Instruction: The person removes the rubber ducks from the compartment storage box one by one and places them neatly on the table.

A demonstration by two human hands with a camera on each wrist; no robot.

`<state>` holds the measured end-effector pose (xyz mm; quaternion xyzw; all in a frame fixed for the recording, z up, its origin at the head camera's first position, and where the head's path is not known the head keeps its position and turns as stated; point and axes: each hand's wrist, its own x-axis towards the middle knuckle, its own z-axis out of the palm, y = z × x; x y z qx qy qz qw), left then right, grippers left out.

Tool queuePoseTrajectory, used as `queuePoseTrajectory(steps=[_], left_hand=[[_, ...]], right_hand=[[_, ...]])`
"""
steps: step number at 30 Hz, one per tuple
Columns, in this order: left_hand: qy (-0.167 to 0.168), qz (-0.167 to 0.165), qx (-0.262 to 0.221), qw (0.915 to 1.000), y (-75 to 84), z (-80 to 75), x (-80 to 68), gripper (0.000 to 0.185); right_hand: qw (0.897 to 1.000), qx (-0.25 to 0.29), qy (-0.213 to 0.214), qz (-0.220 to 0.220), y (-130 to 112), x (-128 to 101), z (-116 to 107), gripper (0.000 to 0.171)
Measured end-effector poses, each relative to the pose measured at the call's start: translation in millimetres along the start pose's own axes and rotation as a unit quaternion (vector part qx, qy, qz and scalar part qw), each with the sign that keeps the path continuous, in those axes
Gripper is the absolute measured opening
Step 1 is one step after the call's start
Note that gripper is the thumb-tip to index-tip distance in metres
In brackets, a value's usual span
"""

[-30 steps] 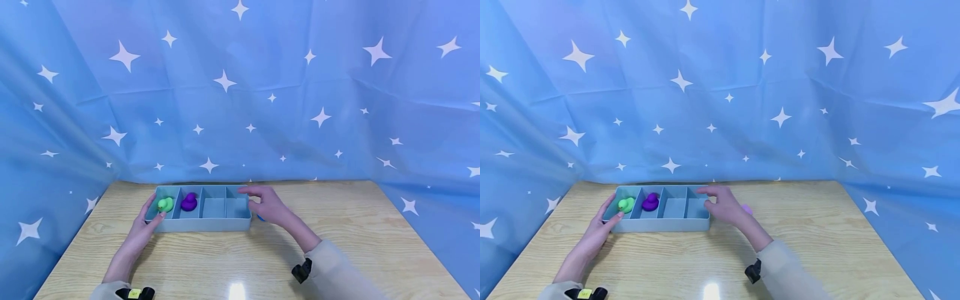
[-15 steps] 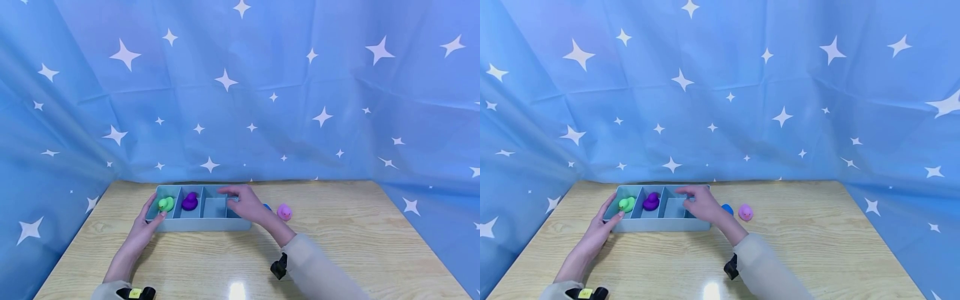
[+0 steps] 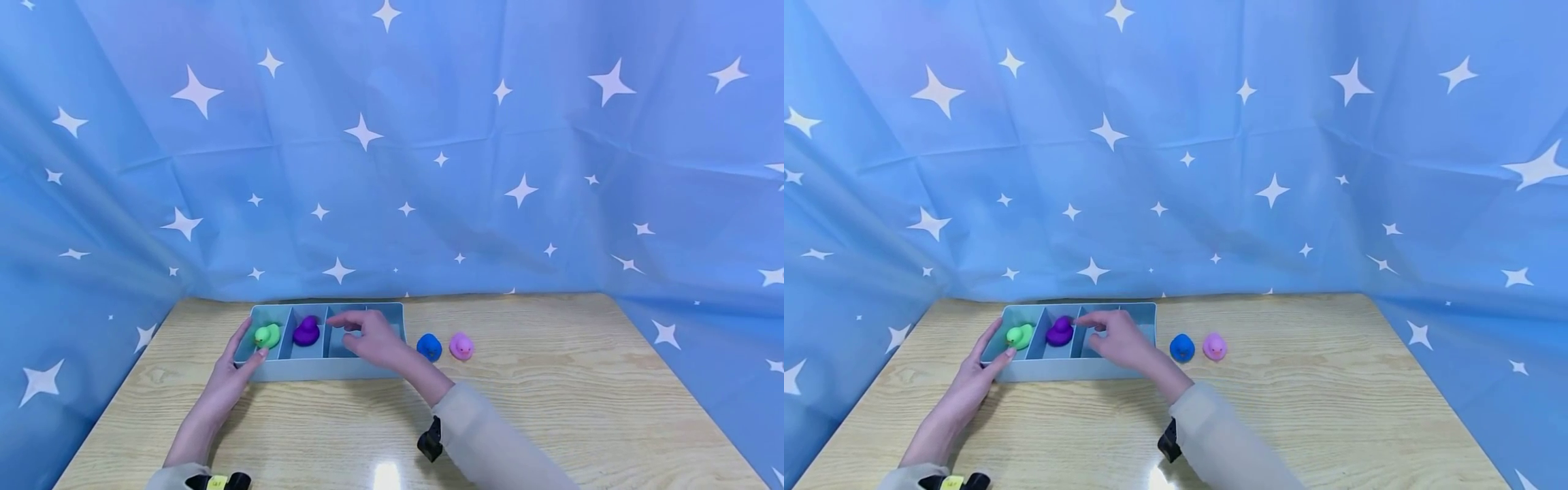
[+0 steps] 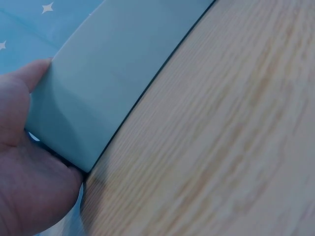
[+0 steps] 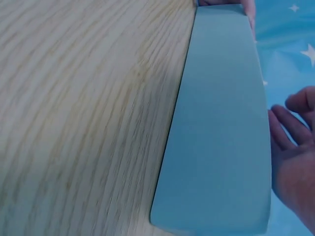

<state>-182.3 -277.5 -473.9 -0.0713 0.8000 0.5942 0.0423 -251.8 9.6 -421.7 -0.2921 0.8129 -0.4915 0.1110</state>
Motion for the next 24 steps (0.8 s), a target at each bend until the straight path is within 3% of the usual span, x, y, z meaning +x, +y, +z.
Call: queuePoseTrajectory(steps=[14, 24], left_hand=[[0.003, 0.007, -0.003, 1.0000, 1.6, 0.2, -1.8, 0.084], [0.002, 0.002, 0.000, 1.0000, 0.2, -0.6, -0.1, 0.084]], right_hand=[[0.999, -0.021, -0.022, -0.021, -15, 28, 16, 0.042], [0.990, -0.123, -0.064, -0.024, -20, 57, 25, 0.041]])
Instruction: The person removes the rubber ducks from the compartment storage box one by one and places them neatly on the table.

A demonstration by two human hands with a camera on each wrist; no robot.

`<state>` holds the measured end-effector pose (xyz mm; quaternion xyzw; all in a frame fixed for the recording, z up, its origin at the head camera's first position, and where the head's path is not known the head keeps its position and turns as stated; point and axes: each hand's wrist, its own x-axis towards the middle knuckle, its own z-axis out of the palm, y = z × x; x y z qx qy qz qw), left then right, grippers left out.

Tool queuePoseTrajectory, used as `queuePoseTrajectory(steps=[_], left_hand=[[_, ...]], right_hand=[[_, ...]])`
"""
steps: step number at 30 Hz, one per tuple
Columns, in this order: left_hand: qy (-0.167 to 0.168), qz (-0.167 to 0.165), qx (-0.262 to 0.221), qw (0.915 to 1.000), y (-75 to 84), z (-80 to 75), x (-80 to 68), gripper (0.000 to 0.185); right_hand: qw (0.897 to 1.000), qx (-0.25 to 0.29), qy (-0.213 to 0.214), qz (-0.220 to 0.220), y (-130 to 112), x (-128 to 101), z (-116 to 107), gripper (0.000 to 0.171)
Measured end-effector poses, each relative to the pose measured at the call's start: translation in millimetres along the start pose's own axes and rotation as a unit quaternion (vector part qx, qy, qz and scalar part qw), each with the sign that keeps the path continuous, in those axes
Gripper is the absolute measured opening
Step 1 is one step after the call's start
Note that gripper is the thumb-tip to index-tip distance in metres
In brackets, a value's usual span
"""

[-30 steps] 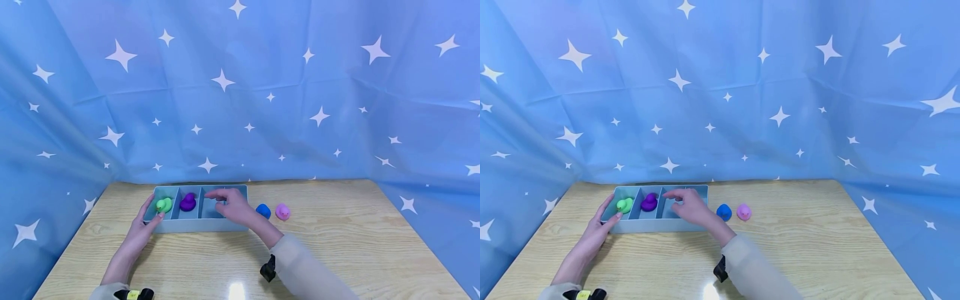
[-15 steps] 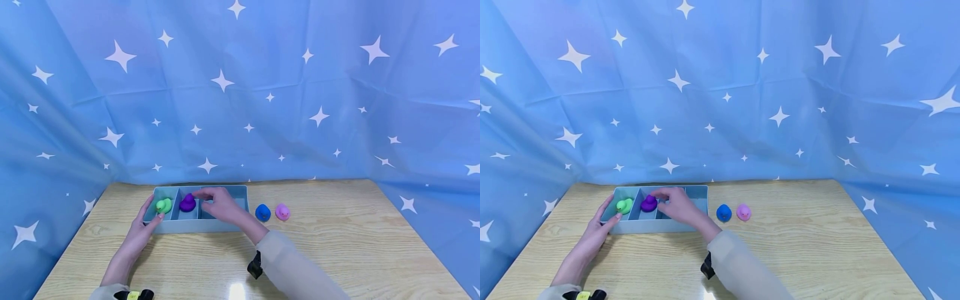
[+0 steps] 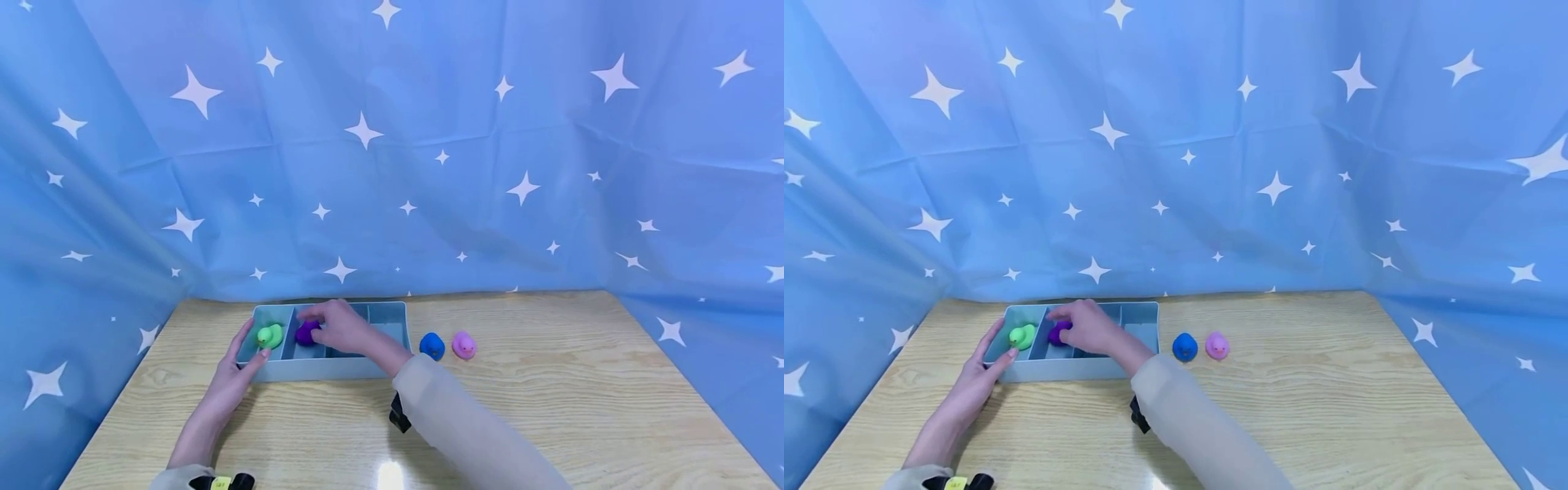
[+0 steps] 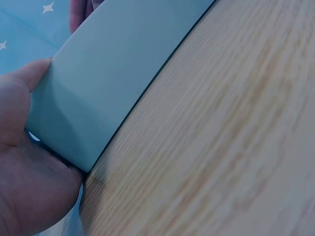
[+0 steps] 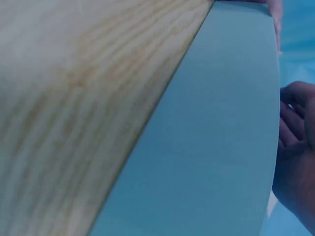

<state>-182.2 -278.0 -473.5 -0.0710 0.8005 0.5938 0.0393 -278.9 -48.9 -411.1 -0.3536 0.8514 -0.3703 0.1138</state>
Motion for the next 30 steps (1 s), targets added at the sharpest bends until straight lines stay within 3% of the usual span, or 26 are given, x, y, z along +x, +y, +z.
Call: queuePoseTrajectory(steps=[6, 13, 21, 26, 30], left_hand=[[-0.001, -0.003, 0.000, 1.0000, 0.5, 2.1, 2.6, 0.082], [0.001, -0.004, -0.007, 1.0000, -1.3, 2.4, 3.8, 0.081], [0.003, 0.002, -0.009, 1.0000, -3.2, 1.9, 2.0, 0.080], [0.006, 0.004, -0.012, 0.9999, -2.7, 0.5, 1.7, 0.081], [0.009, 0.003, -0.010, 0.9999, -2.4, -0.2, 2.3, 0.081]], right_hand=[[0.996, -0.090, -0.016, -0.022, 6, 12, -2, 0.044], [0.991, -0.126, -0.027, -0.026, 10, 18, 3, 0.055], [0.975, -0.219, -0.038, -0.014, 6, 25, 8, 0.053], [0.969, -0.244, -0.043, -0.021, 6, 26, 11, 0.053], [0.973, -0.228, -0.037, -0.027, 8, 24, 14, 0.053]])
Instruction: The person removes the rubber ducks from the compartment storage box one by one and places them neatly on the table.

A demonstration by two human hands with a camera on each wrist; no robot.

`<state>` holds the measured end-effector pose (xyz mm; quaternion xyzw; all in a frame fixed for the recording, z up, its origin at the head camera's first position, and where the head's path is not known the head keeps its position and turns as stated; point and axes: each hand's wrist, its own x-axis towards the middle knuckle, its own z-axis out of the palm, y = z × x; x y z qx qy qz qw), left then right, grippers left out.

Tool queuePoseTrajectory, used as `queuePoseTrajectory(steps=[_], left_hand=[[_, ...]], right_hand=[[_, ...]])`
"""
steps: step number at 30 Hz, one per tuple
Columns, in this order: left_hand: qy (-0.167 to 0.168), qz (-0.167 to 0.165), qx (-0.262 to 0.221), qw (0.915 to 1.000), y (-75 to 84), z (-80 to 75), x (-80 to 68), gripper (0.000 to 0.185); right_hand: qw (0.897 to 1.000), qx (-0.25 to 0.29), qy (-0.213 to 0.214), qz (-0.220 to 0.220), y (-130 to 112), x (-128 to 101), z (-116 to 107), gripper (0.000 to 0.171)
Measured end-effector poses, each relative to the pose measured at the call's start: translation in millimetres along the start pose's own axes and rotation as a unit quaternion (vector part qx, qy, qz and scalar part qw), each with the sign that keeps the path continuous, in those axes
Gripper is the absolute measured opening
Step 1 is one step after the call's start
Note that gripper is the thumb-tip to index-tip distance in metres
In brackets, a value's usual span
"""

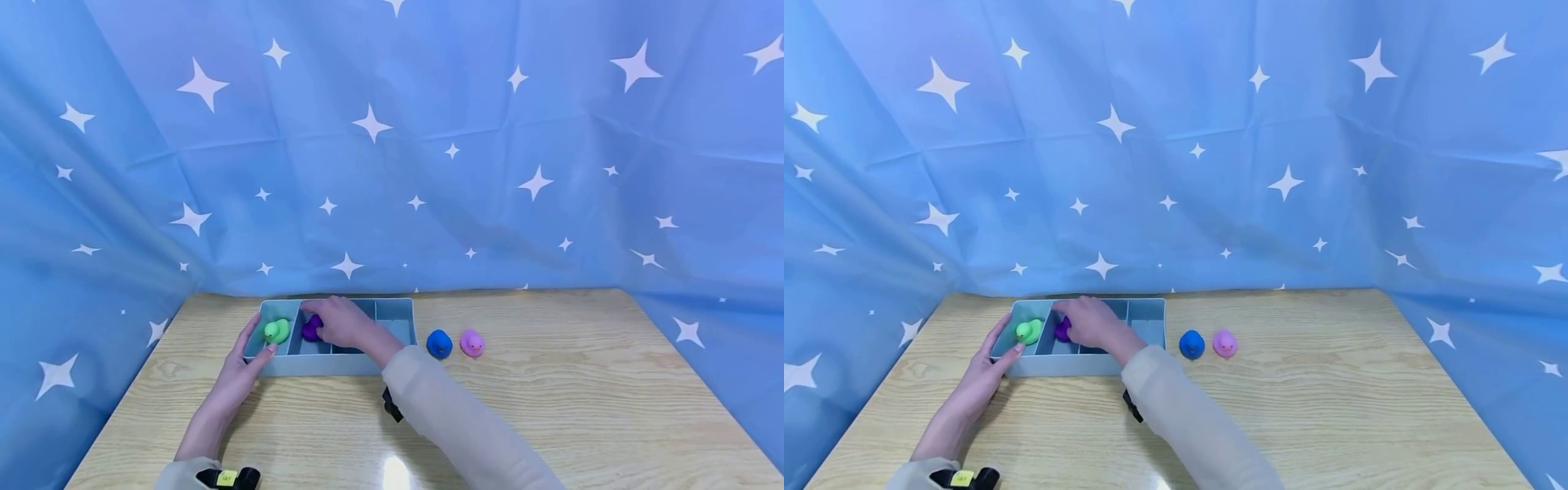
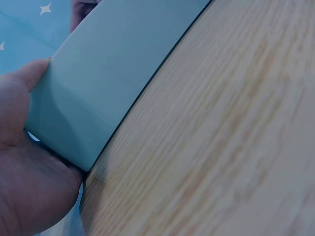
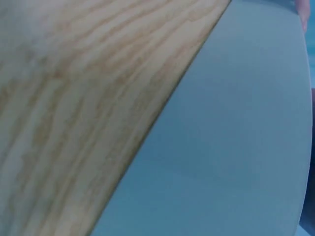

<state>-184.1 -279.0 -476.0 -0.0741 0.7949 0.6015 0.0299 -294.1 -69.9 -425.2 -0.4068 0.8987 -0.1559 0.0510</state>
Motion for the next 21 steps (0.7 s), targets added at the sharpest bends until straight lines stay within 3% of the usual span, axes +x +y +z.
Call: queuePoseTrajectory(steps=[6, 21], left_hand=[[-0.001, 0.000, 0.003, 1.0000, 0.9, -0.4, 0.0, 0.080], [-0.003, -0.008, 0.004, 1.0000, 1.5, 0.1, -0.5, 0.079]], right_hand=[[0.998, 0.061, 0.013, -0.004, 0.3, -0.7, 4.4, 0.049], [0.999, 0.047, -0.009, -0.002, -1.1, 0.7, 1.7, 0.038]])
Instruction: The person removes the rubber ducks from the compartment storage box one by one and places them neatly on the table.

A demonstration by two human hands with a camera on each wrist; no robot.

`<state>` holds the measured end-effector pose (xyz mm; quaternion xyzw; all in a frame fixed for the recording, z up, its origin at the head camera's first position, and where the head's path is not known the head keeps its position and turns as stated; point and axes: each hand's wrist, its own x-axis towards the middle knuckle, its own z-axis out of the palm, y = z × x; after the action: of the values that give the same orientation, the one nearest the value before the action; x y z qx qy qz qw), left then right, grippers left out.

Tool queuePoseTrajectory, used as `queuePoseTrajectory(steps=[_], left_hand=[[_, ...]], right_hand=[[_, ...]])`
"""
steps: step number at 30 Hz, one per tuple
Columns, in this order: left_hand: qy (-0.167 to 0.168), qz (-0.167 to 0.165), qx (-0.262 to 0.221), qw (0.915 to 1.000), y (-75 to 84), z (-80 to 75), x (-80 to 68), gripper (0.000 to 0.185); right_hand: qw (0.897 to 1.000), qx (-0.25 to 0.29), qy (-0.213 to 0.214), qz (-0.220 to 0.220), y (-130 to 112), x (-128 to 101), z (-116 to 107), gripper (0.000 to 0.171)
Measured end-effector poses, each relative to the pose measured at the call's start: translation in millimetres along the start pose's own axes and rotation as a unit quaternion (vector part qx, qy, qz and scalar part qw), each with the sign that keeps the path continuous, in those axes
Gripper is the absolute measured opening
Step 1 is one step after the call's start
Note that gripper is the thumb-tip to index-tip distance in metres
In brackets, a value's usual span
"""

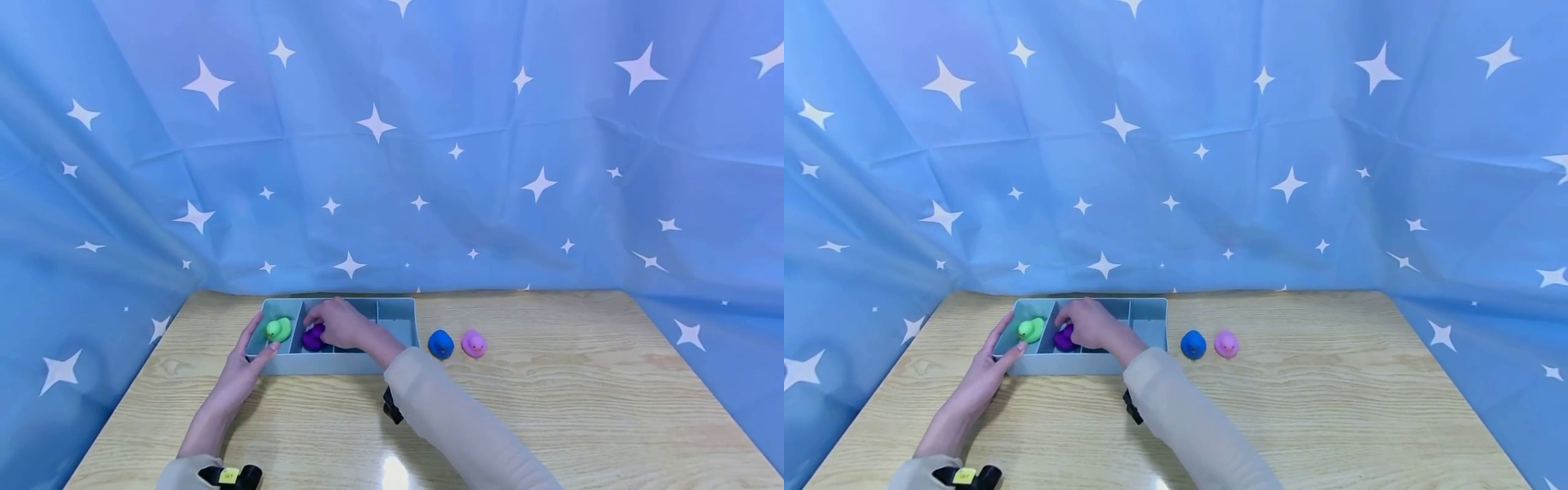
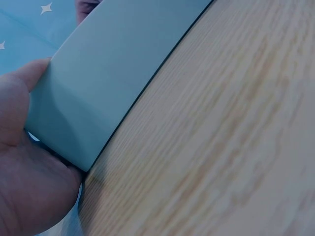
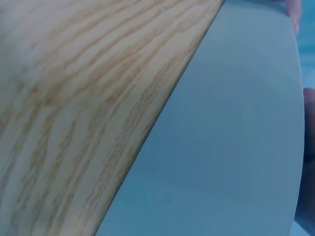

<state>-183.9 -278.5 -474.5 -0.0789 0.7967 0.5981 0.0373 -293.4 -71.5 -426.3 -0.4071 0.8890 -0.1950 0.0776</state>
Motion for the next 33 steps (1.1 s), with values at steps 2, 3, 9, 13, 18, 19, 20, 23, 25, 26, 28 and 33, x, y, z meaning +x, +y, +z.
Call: queuePoseTrajectory(steps=[2, 3, 9, 13, 18, 19, 20, 23, 25, 26, 28, 33], left_hand=[[0.000, 0.003, -0.001, 1.0000, -0.1, -0.2, 0.4, 0.080], [-0.001, 0.004, -0.003, 1.0000, 0.0, -0.2, 0.4, 0.080], [-0.001, 0.011, -0.005, 0.9999, -1.1, -0.7, 0.1, 0.079], [-0.001, 0.014, -0.006, 0.9999, -2.0, -0.8, -0.3, 0.079], [-0.002, 0.013, -0.008, 0.9999, -1.5, -0.3, -1.0, 0.081], [-0.003, 0.012, -0.007, 0.9999, -1.4, -0.3, -1.0, 0.081], [-0.003, 0.011, -0.007, 0.9999, -1.1, -0.1, -1.1, 0.082], [-0.002, 0.011, -0.008, 0.9999, -1.3, -0.4, -1.5, 0.081], [-0.001, 0.010, -0.007, 0.9999, -1.3, -0.4, -1.6, 0.082], [-0.001, 0.009, -0.007, 0.9999, -1.2, -0.3, -1.6, 0.082], [-0.002, 0.006, -0.005, 1.0000, -1.6, -0.3, -1.3, 0.081], [0.000, 0.004, -0.002, 1.0000, -1.3, 0.4, -0.7, 0.080]], right_hand=[[1.000, 0.009, -0.002, 0.002, 1, 0, 0, 0.034], [1.000, 0.013, -0.003, 0.002, 2, 1, 1, 0.033], [0.999, 0.041, -0.013, -0.002, 1, -1, 2, 0.030], [0.999, 0.044, -0.013, -0.011, -3, -4, 1, 0.028], [0.998, 0.062, -0.007, -0.010, -7, -7, -1, 0.027], [0.998, 0.069, -0.005, -0.007, -8, -8, -1, 0.026], [0.997, 0.078, -0.003, -0.004, -8, -8, -1, 0.026], [0.993, 0.121, 0.010, 0.009, -9, -10, -2, 0.026], [0.989, 0.147, 0.023, 0.015, -9, -12, -3, 0.026], [0.986, 0.161, 0.031, 0.018, -9, -13, -3, 0.026], [0.981, 0.186, 0.046, 0.019, -8, -16, -3, 0.026], [0.971, 0.224, 0.089, 0.014, -2, -25, -2, 0.024]])
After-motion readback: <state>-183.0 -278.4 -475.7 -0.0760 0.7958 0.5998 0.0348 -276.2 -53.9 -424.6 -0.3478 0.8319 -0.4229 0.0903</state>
